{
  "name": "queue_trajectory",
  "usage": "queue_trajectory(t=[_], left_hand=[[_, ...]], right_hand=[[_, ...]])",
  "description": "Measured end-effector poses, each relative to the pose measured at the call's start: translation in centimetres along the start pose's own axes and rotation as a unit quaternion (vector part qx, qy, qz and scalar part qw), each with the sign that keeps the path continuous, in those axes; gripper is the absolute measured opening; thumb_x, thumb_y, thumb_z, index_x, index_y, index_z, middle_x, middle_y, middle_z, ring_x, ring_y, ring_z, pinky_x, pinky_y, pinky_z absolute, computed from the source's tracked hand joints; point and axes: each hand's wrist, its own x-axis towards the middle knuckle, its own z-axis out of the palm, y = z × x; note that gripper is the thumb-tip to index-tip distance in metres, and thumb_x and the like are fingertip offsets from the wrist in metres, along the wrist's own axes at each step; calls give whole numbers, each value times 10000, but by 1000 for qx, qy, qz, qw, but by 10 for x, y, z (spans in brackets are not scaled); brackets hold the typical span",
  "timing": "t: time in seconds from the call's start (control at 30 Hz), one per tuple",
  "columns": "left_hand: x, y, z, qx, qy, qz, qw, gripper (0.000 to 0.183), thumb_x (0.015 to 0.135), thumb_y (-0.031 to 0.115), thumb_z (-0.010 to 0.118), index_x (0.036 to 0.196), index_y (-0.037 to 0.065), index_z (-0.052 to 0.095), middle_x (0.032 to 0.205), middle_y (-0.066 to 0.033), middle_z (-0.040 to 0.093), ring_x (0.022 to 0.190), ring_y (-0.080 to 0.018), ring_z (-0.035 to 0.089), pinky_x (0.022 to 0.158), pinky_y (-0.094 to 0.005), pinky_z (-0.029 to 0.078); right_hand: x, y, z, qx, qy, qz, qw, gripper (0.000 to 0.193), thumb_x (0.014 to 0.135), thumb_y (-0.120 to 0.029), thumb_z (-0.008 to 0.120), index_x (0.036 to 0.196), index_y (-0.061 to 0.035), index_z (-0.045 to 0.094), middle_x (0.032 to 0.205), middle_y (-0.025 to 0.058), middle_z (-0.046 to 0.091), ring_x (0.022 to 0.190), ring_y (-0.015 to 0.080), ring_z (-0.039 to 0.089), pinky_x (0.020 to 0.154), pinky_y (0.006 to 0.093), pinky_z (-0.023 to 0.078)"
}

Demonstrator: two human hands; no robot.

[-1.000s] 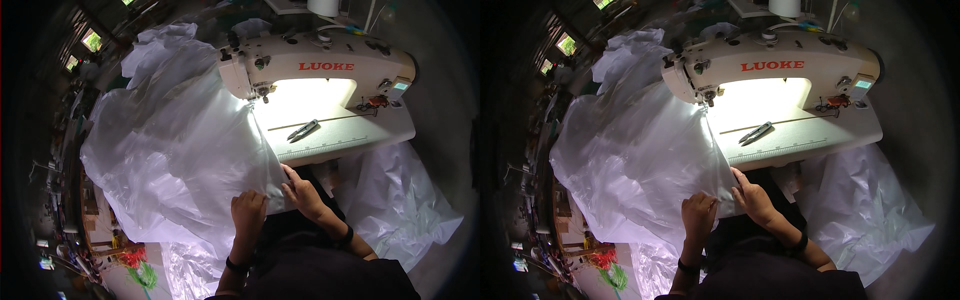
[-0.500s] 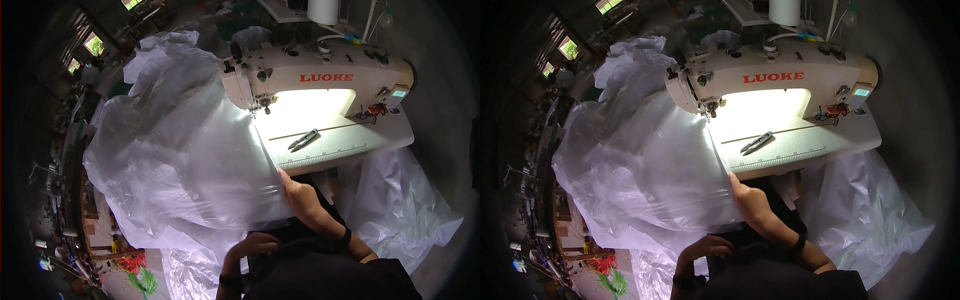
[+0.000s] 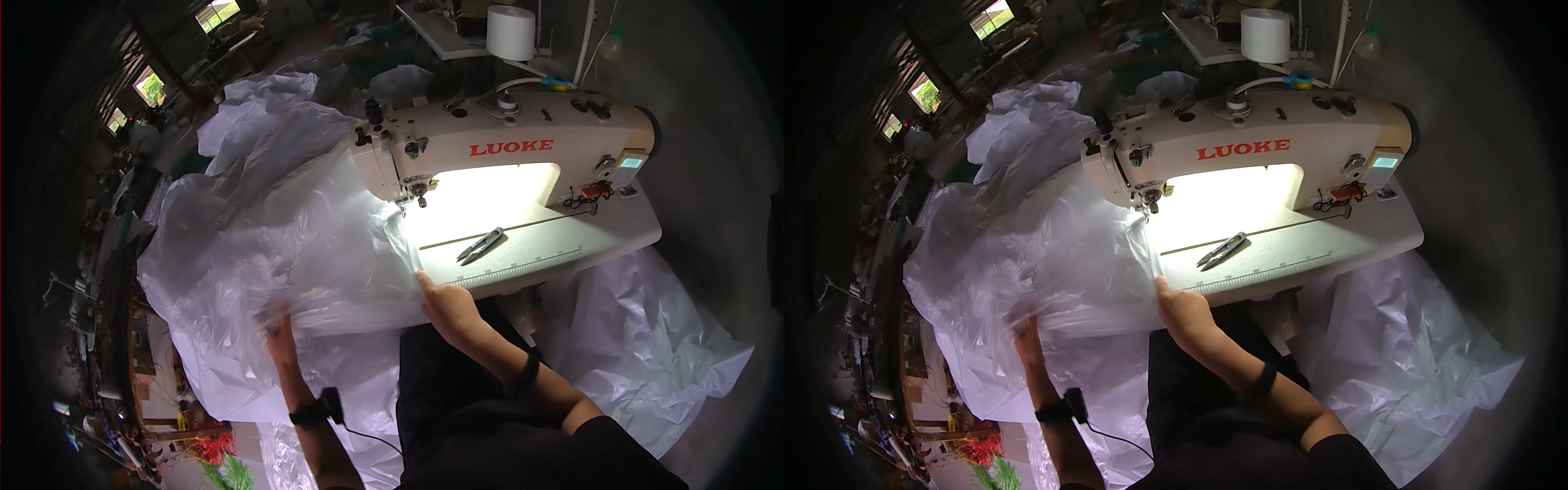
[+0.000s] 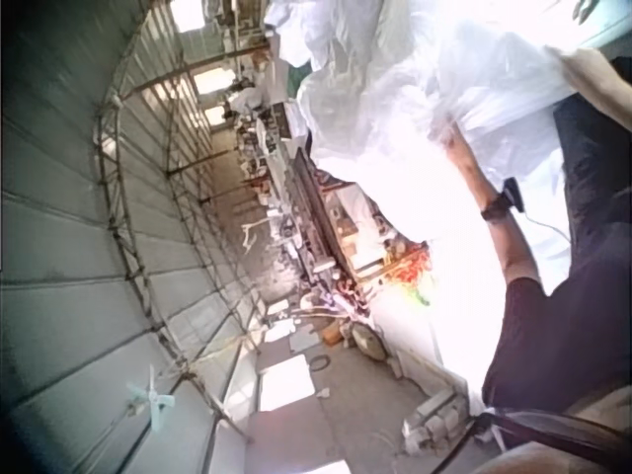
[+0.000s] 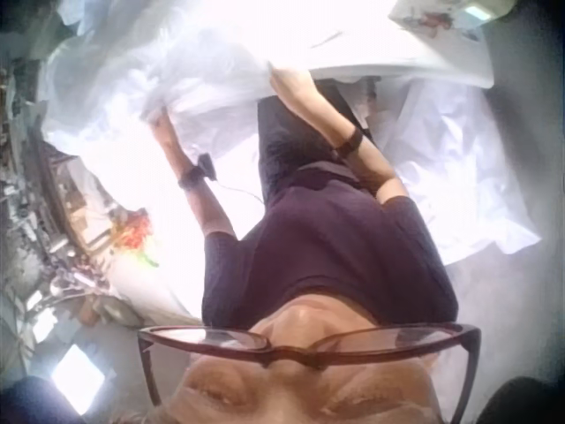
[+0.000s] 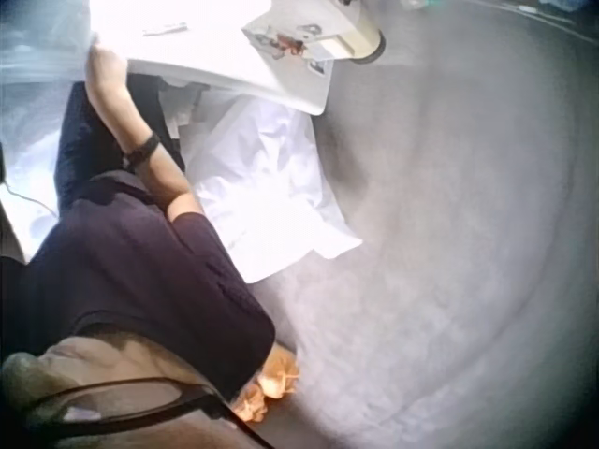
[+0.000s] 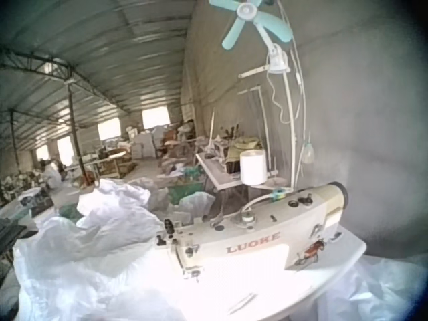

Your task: Sewing large white plastic sheets using an industrial sewing machine.

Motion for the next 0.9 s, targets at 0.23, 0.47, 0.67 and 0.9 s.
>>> queue_trajectory(t=[0.23,0.47,0.67,0.9], left_hand=[[68,-5,3,241,-151,-62,957,506,918,361,613,1262,-7,570,1253,-175,599,1180,-299,551,1006,-378,416],[2,-15,-33,-88,25,55,994,379,957,323,555,1106,-21,606,1094,-161,658,947,-244,649,792,-344,522],[-81,21,-76,-465,-180,-91,862,481,957,459,552,782,13,591,706,-111,612,681,-208,647,613,-287,527],[-82,106,12,-76,-270,310,909,447,888,298,637,1196,-18,570,1164,-225,625,1071,-359,619,898,-474,507]], right_hand=[[43,-3,14,-76,15,6,997,386,853,-17,524,1235,31,550,615,118,648,552,270,671,476,364,526],[35,9,1,-46,8,17,999,280,885,-54,508,1149,-8,591,698,116,675,631,267,687,524,365,534],[28,12,-9,27,15,37,999,344,852,-143,553,1175,-39,608,832,142,690,765,299,685,672,407,542],[27,16,-11,66,33,38,997,350,830,-114,527,1160,-46,623,894,174,685,776,335,671,690,433,534]])
